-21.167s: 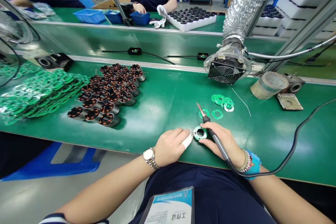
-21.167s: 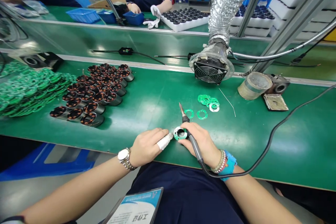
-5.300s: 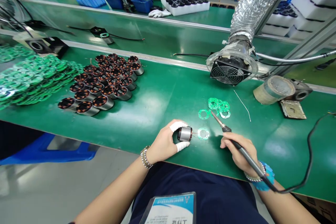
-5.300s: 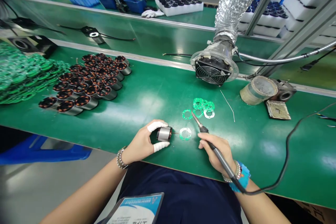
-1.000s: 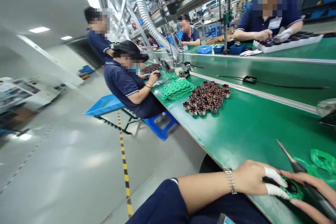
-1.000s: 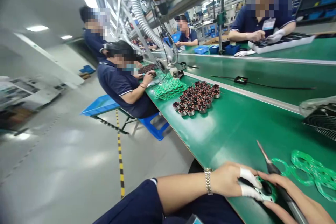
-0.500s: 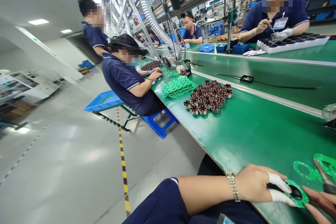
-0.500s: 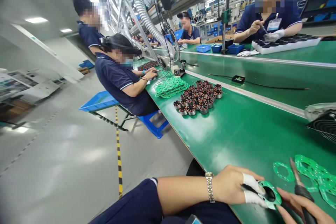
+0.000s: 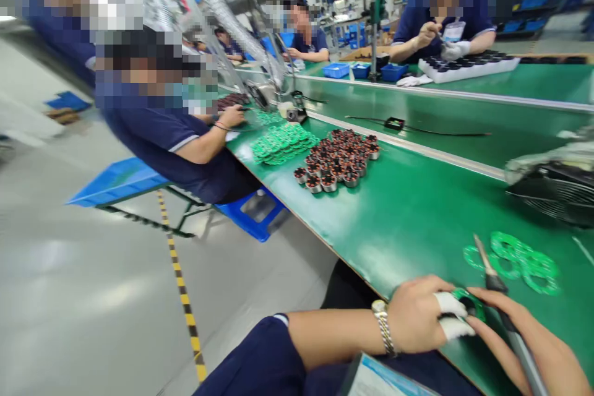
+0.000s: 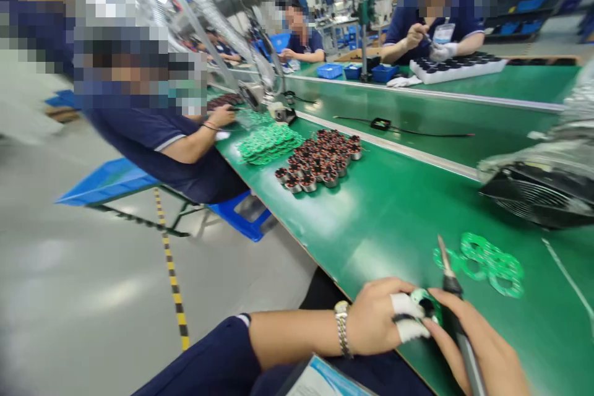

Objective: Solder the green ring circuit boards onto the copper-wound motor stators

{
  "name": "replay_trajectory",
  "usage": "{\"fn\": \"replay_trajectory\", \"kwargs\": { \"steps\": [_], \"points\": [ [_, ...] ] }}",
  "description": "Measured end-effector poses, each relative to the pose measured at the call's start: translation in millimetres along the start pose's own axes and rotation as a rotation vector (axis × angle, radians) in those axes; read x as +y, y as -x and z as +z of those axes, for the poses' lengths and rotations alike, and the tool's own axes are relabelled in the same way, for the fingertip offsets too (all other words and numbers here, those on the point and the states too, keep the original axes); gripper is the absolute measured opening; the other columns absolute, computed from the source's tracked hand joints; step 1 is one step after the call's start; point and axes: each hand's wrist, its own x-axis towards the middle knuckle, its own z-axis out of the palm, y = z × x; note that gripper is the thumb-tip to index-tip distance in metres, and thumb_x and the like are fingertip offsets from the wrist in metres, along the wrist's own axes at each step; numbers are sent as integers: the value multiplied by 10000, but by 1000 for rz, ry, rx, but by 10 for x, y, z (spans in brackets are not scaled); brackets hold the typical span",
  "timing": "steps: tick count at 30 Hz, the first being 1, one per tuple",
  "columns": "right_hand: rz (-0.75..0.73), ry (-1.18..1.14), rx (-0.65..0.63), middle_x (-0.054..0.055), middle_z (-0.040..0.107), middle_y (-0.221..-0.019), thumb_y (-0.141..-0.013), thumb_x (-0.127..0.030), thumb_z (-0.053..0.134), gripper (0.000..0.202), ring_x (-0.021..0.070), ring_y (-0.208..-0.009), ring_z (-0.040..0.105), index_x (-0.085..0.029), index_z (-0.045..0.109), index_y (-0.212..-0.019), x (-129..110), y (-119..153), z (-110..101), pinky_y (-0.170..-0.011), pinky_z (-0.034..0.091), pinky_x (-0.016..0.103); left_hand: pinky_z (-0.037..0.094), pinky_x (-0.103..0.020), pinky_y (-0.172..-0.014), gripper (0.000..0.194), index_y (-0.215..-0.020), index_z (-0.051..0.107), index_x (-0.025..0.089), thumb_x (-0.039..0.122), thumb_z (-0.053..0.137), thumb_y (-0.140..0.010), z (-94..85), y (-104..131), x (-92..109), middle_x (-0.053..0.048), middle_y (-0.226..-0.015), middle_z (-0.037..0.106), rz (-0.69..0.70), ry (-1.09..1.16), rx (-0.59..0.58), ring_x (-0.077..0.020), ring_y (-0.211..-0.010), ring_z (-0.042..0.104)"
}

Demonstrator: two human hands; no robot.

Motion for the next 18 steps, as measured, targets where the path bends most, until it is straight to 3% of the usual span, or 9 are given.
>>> {"fn": "replay_trajectory", "kwargs": {
  "steps": [3,6,9,14,18],
  "points": [
    [-51,-26,-7,80,662,-1047,-838,-359,542,306,228,-881,669,-247,524,-1122,-336,-161,-117,-765,554,342,504,-312,-862,303,-976,627,165,328,667,-723,-201,77,41,-93,-1065,640,14,145,-22,-202,-960,617],
    [-19,-83,-44,91,647,-1056,-841,-288,553,312,220,-941,645,-231,497,-1144,-434,-193,-166,-812,539,343,490,-339,-881,503,-1178,478,168,232,665,-715,-415,109,-26,-88,-1108,614,-66,198,-98,-197,-991,595],
    [-5,-130,-52,90,637,-1075,-833,-255,568,340,219,-984,624,-228,483,-1161,-445,-165,-205,-854,524,366,468,-377,-883,373,-1068,524,162,216,655,-722,-496,118,-64,-91,-1075,602,-68,96,-114,-209,-991,567],
    [-40,-186,-59,97,596,-1171,-803,-229,609,416,231,-1105,561,-231,448,-1186,-476,-152,-241,-954,470,405,466,-372,-796,226,-845,589,166,337,672,-723,-400,87,6,-56,-887,621,5,-21,-134,-203,-868,559],
    [-65,-208,-100,95,585,-1185,-825,-184,569,369,217,-1101,560,-229,451,-1172,-500,-159,-236,-946,476,386,458,-360,-790,91,-858,622,170,219,585,-791,-430,56,-22,-57,-859,642,42,-2,-146,-192,-846,563]
  ]
}}
